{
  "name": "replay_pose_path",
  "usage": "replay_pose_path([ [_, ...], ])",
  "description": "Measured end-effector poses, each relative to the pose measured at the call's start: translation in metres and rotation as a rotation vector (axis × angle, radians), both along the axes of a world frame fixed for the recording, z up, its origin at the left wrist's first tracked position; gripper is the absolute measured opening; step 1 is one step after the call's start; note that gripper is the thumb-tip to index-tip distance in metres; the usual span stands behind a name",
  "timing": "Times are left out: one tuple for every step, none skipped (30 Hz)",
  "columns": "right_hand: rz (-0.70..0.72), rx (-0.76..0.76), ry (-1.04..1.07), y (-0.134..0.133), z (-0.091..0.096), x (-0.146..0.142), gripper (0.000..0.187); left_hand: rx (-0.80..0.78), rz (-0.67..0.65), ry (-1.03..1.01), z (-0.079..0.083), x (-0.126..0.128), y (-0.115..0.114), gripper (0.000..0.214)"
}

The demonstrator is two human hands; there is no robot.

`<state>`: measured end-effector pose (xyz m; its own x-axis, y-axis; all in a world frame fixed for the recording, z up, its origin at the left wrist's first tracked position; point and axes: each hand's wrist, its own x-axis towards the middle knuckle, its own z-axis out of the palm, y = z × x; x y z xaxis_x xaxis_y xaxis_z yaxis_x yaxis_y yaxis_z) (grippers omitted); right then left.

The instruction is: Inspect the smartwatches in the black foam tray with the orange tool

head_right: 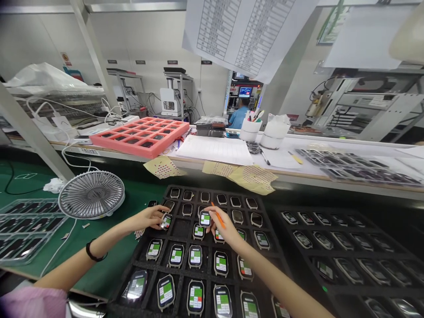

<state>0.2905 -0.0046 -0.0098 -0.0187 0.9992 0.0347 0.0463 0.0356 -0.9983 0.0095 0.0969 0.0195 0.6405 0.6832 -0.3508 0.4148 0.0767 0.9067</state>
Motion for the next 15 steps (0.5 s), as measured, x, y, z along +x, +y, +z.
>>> replay_pose_path([
  [-0.003,-0.002,0.001,-0.002,0.000,0.002,0.040,-0.029,0.030,-0.006,0.000,0.000,-0.001,0.054],
  [-0.006,-0.002,0.002,-0.003,0.001,0.004,0.040,-0.056,0.051,-0.014,0.001,0.001,-0.002,0.053],
  [-0.008,0.002,0.004,-0.004,0.002,0.006,0.039,-0.085,0.067,-0.026,0.001,0.000,-0.003,0.053],
  [-0.013,0.008,0.008,-0.005,0.003,0.007,0.039,-0.110,0.081,-0.039,0.002,0.000,-0.004,0.053],
  [-0.019,0.017,0.013,-0.005,0.004,0.009,0.038,-0.130,0.096,-0.051,0.002,-0.001,-0.005,0.054],
  [-0.027,0.026,0.019,-0.005,0.004,0.010,0.038,-0.143,0.112,-0.064,0.002,-0.001,-0.006,0.056],
  [-0.033,0.032,0.024,-0.004,0.004,0.012,0.037,-0.152,0.130,-0.076,0.001,-0.002,-0.007,0.057],
  [-0.038,0.036,0.028,-0.003,0.004,0.014,0.035,-0.163,0.146,-0.090,0.000,-0.002,-0.007,0.058],
  [-0.042,0.037,0.030,-0.002,0.003,0.015,0.035,-0.173,0.162,-0.102,-0.002,-0.002,-0.008,0.058],
  [-0.044,0.036,0.031,-0.001,0.003,0.017,0.034,-0.180,0.178,-0.115,-0.004,-0.002,-0.008,0.058],
  [-0.046,0.035,0.031,0.000,0.002,0.018,0.035,-0.181,0.197,-0.124,-0.007,-0.002,-0.008,0.058],
  [-0.048,0.033,0.031,0.000,0.001,0.019,0.035,-0.177,0.221,-0.131,-0.010,-0.001,-0.008,0.058],
  [-0.050,0.033,0.031,0.001,0.001,0.020,0.036,-0.171,0.250,-0.133,-0.013,0.000,-0.009,0.057],
  [-0.051,0.035,0.032,0.001,0.000,0.020,0.037,-0.162,0.285,-0.133,-0.016,0.001,-0.009,0.057],
  [-0.053,0.038,0.033,0.002,-0.001,0.021,0.037,-0.151,0.321,-0.133,-0.019,0.002,-0.009,0.057],
])
